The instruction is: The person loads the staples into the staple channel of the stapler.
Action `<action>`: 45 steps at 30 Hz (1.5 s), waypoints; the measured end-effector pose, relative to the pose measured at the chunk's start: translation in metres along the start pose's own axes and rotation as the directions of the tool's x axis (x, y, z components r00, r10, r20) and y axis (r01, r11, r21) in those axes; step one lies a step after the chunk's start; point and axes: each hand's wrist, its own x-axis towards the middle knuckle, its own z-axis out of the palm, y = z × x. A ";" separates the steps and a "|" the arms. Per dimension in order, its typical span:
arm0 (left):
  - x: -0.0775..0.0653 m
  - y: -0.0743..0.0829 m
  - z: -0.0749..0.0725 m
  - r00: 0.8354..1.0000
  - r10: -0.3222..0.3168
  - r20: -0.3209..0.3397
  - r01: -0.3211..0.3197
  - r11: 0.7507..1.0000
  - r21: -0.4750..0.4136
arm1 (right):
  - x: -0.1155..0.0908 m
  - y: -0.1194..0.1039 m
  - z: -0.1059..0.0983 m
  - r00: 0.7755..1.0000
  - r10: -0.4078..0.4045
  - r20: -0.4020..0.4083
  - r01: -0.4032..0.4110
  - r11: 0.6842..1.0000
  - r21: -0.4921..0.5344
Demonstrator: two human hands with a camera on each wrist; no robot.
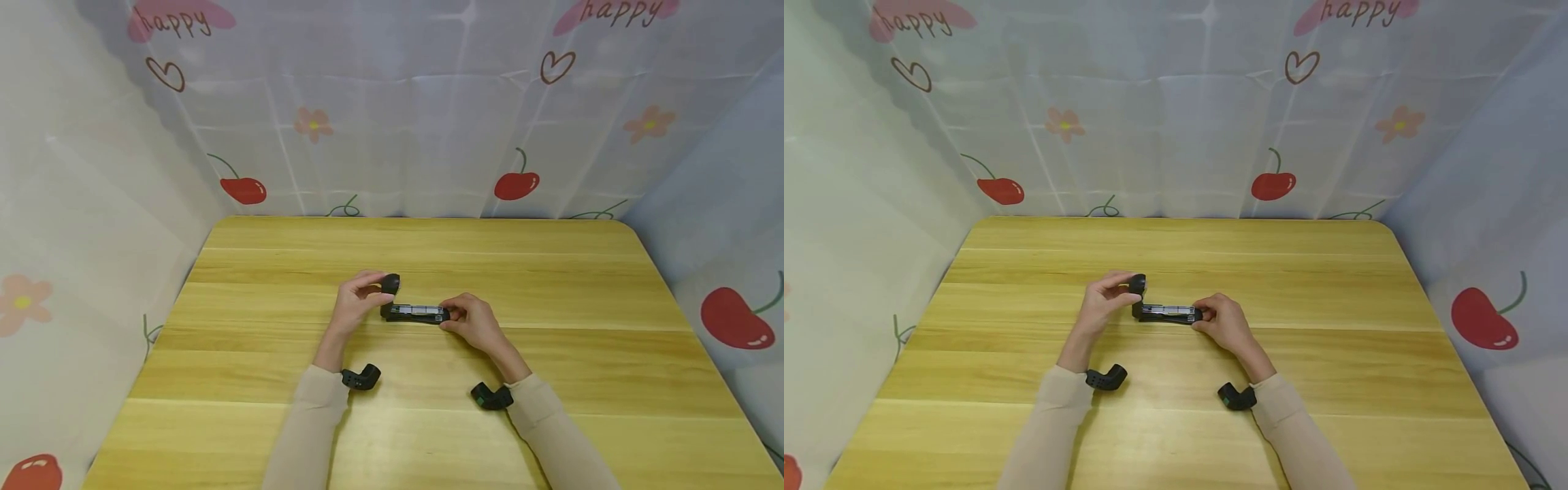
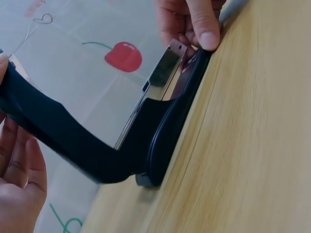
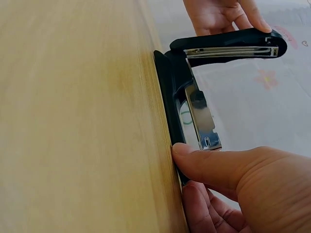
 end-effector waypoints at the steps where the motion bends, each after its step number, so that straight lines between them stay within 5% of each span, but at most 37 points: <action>1: 0.001 0.000 0.002 1.000 0.002 0.001 -0.002 1.000 0.013 | 0.000 0.000 0.000 1.000 -0.003 0.001 0.003 1.000 0.000; 19: 0.012 -0.014 0.046 0.996 -0.039 0.084 0.015 0.963 0.269 | 0.005 -0.001 0.002 1.000 -0.020 -0.011 0.020 1.000 -0.010; 25: 0.015 -0.018 0.056 0.991 -0.033 0.128 -0.022 0.912 0.410 | 0.005 0.001 0.002 1.000 -0.022 -0.017 0.021 0.999 -0.027; 35: 0.015 -0.022 0.067 0.983 -0.057 0.174 -0.065 0.780 0.622 | 0.005 0.003 0.002 1.000 -0.015 -0.018 0.015 1.000 -0.028; 45: 0.015 -0.022 0.071 0.982 -0.088 0.167 -0.047 0.744 0.667 | 0.005 0.005 0.002 1.000 -0.011 -0.013 0.010 1.000 -0.026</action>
